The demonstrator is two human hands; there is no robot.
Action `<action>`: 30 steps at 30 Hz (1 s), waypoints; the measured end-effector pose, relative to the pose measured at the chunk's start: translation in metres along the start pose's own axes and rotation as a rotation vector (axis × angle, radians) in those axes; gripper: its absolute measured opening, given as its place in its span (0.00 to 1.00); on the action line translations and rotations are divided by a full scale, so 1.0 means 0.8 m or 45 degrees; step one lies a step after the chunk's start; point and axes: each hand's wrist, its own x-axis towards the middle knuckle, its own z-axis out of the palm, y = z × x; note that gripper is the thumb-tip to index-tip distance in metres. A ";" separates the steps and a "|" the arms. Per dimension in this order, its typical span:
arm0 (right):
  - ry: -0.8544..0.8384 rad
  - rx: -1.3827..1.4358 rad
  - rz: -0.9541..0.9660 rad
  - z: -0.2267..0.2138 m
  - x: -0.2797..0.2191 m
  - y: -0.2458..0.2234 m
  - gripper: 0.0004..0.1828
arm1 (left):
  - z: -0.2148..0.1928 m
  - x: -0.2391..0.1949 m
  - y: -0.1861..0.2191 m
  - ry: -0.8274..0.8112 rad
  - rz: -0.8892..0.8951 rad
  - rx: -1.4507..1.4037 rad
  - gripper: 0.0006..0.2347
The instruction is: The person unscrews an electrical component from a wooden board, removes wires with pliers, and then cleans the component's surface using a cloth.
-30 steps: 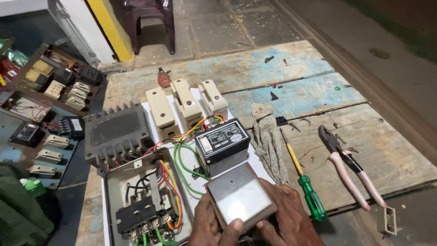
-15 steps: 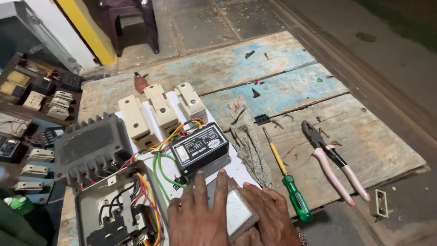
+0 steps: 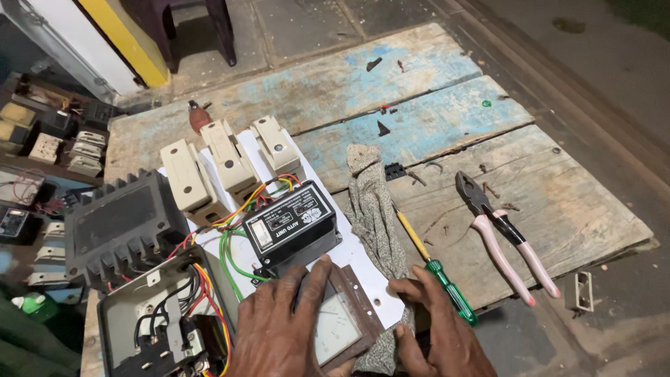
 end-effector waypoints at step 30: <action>-0.035 -0.164 -0.125 -0.001 0.009 -0.021 0.35 | -0.019 0.013 0.004 -0.180 -0.264 0.034 0.60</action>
